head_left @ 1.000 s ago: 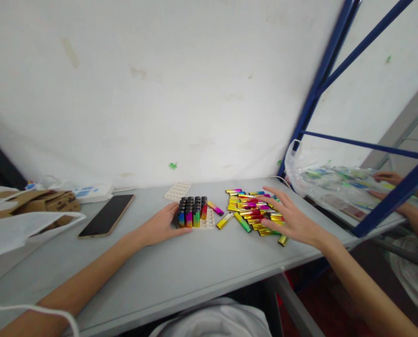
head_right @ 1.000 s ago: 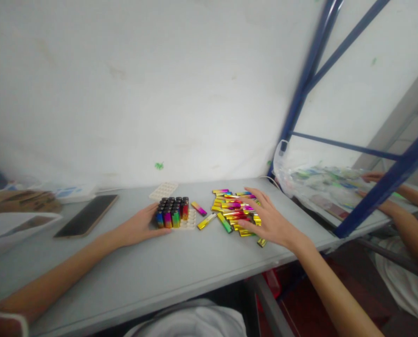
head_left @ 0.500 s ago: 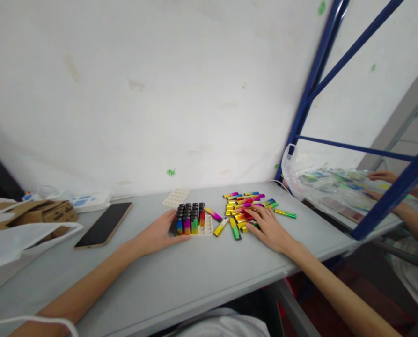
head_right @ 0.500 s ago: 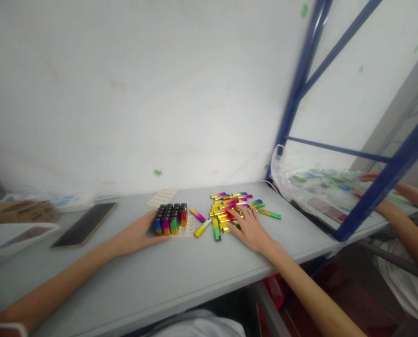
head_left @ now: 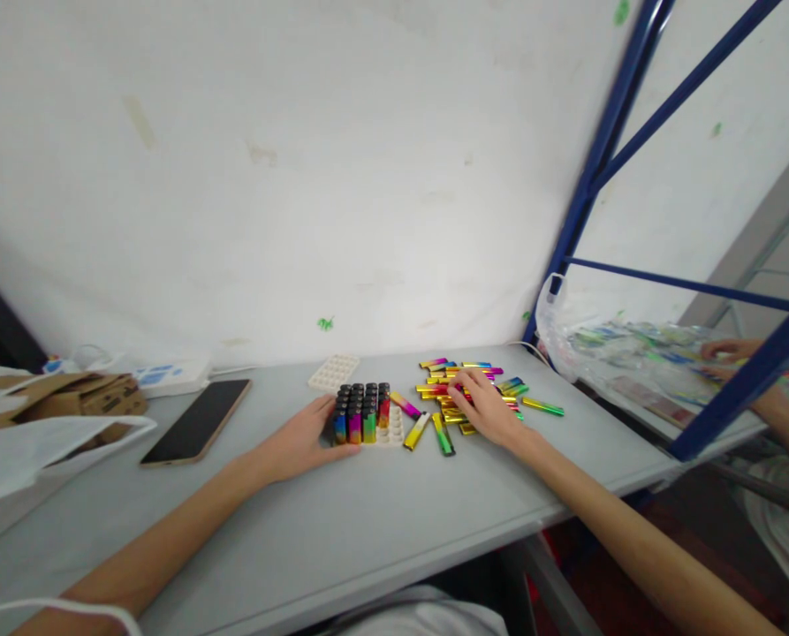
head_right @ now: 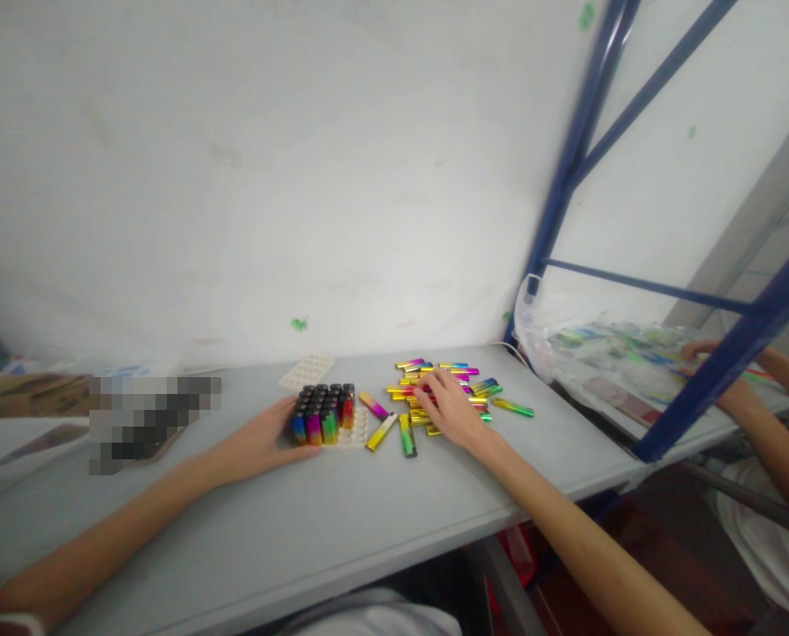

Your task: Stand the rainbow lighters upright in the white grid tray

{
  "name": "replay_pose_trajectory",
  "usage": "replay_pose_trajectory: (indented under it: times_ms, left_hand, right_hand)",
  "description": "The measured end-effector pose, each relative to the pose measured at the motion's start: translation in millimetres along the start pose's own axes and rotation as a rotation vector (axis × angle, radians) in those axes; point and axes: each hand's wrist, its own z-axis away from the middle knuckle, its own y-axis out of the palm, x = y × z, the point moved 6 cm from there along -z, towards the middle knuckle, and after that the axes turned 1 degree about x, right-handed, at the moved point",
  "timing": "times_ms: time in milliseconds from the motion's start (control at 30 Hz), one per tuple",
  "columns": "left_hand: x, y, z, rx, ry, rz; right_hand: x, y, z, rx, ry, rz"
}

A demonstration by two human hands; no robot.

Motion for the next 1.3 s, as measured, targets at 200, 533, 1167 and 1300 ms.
replay_pose_trajectory:
  times_ms: [200, 533, 1167, 1300]
  left_hand:
    - [2, 2.3, 0, 0.021, -0.015, -0.018]
    - [-1, 0.1, 0, 0.003, 0.001, -0.012]
    - [-3, 1.3, 0, 0.011, -0.001, 0.001]
    - [-3, 2.6, 0, 0.019, 0.008, -0.017]
  right_hand:
    - [-17, -36, 48, 0.126, -0.049, 0.009]
    - [-8, -32, 75, 0.037, 0.021, -0.040]
    - [34, 41, -73, -0.019, 0.359, -1.247]
    - [37, 56, -59, 0.039, 0.303, -1.159]
